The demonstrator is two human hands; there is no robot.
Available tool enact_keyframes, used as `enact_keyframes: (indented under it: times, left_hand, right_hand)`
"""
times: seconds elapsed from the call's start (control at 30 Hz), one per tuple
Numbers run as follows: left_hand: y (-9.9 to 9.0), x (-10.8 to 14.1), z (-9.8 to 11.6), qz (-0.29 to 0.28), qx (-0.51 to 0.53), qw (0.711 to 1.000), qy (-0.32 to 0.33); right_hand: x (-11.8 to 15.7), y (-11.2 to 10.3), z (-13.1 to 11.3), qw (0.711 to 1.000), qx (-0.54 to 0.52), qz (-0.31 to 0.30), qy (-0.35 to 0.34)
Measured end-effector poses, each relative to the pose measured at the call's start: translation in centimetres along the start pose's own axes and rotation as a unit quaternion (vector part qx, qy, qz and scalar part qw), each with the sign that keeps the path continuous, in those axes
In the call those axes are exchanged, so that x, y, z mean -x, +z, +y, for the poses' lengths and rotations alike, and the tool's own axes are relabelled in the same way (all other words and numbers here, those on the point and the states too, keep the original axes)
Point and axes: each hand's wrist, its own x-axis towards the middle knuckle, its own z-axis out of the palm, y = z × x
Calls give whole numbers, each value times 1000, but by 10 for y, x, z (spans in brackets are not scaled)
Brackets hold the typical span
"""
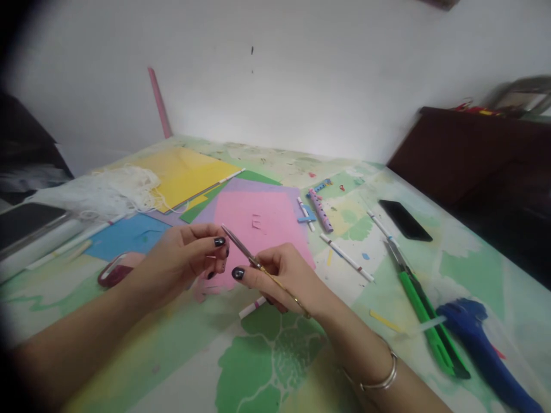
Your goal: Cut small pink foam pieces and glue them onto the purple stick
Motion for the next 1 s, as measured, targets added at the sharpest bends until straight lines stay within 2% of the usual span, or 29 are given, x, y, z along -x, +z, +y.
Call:
enact_keyframes:
  times: [0.3,0.53,1.0]
  left_hand:
    - [-4,0,4,5,8,1000,-19]
    - [-6,3,8,25,-15,997,-78]
    - [-7,1,8,35,-25,995,-84]
  right_hand:
    - [-2,2,-3,999,34,31,-14]
    - [-3,3,-1,996,71,53,-6]
    - [-5,4,2,985,153,74,-4]
